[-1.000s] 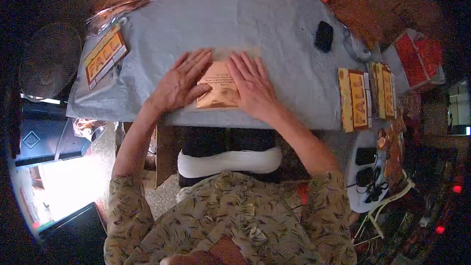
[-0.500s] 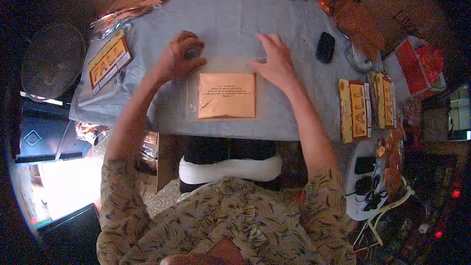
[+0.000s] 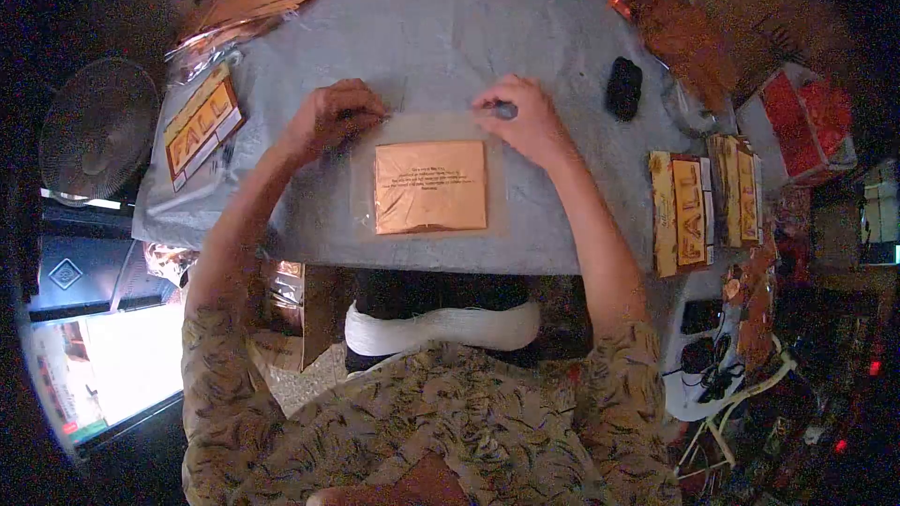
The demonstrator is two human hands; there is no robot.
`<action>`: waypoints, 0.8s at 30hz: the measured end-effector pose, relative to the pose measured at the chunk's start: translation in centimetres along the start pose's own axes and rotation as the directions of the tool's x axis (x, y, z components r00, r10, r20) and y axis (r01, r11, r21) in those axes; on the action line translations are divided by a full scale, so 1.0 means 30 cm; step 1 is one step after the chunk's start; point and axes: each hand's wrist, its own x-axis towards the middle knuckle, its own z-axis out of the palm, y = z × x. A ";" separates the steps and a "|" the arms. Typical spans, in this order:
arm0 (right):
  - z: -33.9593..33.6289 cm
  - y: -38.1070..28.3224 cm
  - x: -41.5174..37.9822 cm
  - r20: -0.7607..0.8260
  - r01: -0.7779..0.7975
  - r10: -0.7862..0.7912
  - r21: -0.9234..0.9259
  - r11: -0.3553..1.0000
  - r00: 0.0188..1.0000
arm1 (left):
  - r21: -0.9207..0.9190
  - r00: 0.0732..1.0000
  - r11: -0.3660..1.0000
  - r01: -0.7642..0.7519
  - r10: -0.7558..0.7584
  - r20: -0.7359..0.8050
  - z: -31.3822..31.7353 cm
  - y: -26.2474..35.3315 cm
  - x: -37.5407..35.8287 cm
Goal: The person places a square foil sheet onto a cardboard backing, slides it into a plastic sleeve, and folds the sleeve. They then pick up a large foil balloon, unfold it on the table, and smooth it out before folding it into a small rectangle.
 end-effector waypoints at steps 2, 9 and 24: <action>0.010 -0.003 -0.012 -0.010 -0.008 0.008 0.032 0.999 1.000 | 0.066 1.000 0.998 -0.023 0.025 -0.019 0.006 0.011 -0.008; 0.038 -0.003 -0.059 -0.189 0.197 -0.259 -0.293 0.936 0.947 | 0.232 0.994 0.967 -0.104 0.107 0.001 0.004 0.061 -0.051; 0.291 -0.352 -0.056 0.039 0.200 -0.210 -0.512 0.836 0.977 | 0.642 0.982 0.743 -0.188 0.131 0.136 0.033 0.136 -0.112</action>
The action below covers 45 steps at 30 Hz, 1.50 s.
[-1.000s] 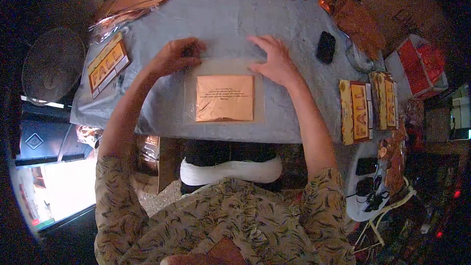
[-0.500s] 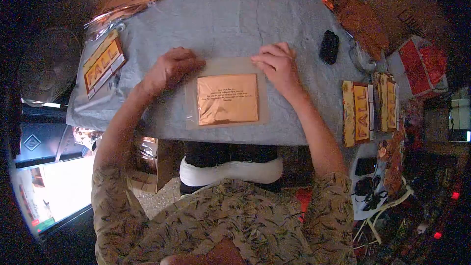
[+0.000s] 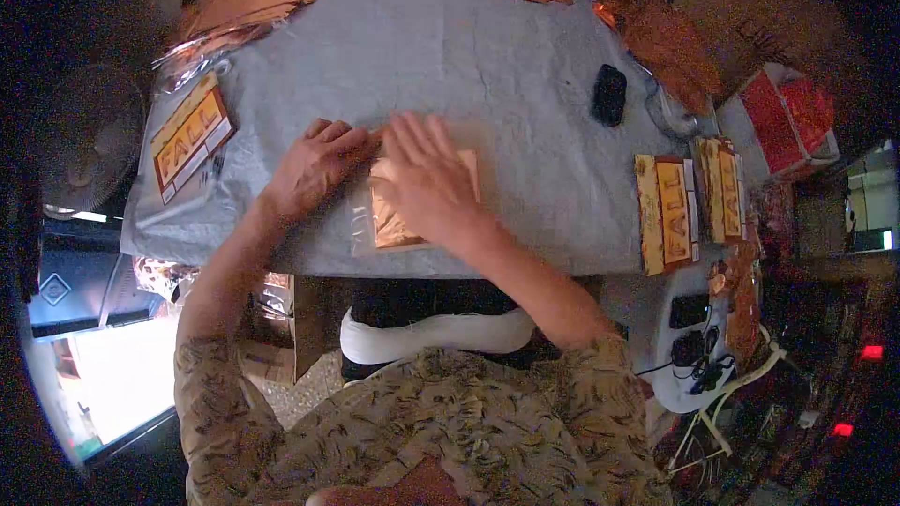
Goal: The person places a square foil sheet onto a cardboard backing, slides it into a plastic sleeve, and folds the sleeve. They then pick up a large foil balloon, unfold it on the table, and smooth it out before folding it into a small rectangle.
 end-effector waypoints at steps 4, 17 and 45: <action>0.045 -0.036 -0.005 0.045 -0.090 0.087 0.060 0.994 0.995 | -0.056 0.998 0.997 0.052 -0.050 0.045 -0.002 0.012 -0.020; -0.049 0.200 -0.190 0.057 -0.323 0.329 -0.089 0.942 0.943 | -0.532 0.971 0.830 0.167 -0.233 -0.059 0.011 -0.033 -0.086; -0.164 0.000 -0.065 0.135 -0.196 0.490 0.978 0.076 0.861 | -0.801 0.786 0.313 0.510 -0.548 0.287 -0.438 0.179 -0.361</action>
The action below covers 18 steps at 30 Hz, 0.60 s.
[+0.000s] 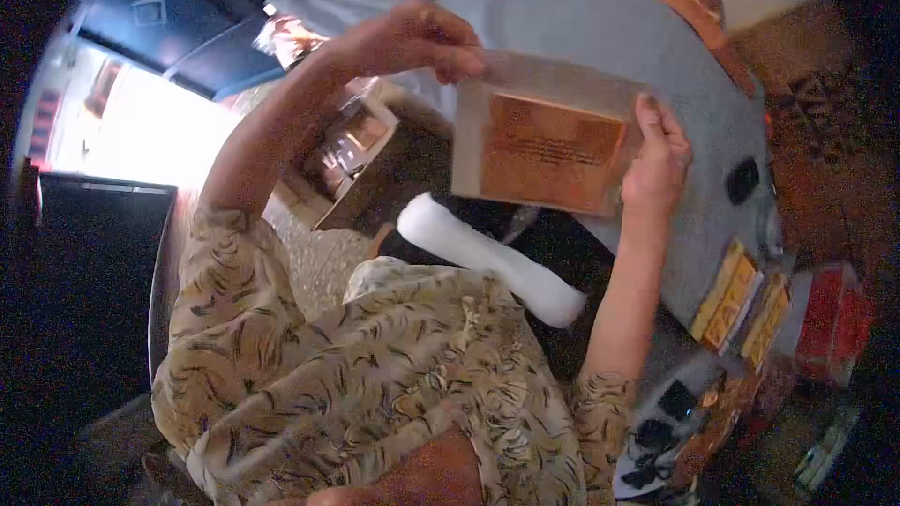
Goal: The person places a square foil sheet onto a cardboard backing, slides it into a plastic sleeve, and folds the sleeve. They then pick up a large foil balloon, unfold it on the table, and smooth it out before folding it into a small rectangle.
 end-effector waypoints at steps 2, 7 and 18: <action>0.125 0.017 -0.007 0.115 -0.070 0.062 0.069 0.995 0.991 | -0.012 0.995 0.999 0.036 -0.037 -0.095 -0.028 0.027 -0.191; 0.355 0.090 -0.034 0.512 -0.229 0.272 -0.146 0.962 0.815 | -0.163 0.818 0.910 0.382 -0.415 -0.399 -0.076 -0.131 -0.712; 0.152 0.092 -0.286 0.451 -0.142 0.356 -0.441 0.886 0.819 | -0.813 0.034 0.579 -0.062 -0.813 -0.581 0.407 -1.155 -1.410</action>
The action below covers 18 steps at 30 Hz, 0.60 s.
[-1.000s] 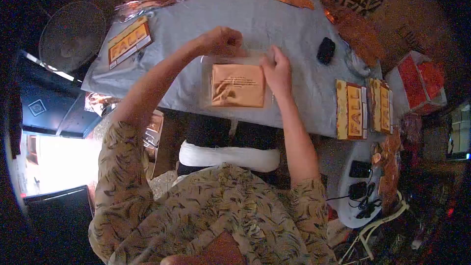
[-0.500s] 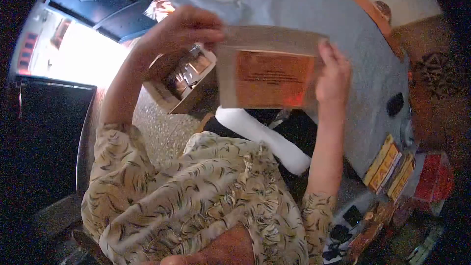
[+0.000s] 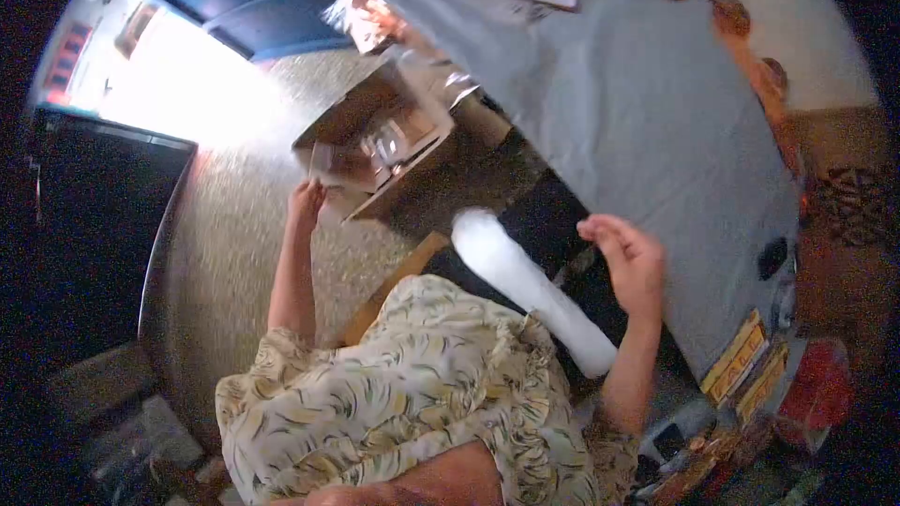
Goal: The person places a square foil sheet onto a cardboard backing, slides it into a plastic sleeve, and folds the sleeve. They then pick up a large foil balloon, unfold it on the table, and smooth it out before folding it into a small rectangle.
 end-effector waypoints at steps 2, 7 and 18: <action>-0.005 0.032 -0.055 -0.029 0.004 -0.005 -0.029 1.000 1.000 | -0.214 0.991 0.975 0.062 -0.085 -0.100 -0.081 -0.210 0.172; -0.002 0.053 -0.173 -0.116 0.014 -0.038 -0.202 0.979 0.993 | 0.023 0.989 0.990 0.140 -0.139 -0.046 0.019 -0.252 0.325; 0.022 0.151 -0.321 -0.063 0.018 -0.036 -0.266 0.964 0.997 | -0.156 0.730 0.972 0.176 -0.023 0.683 0.111 -0.316 0.036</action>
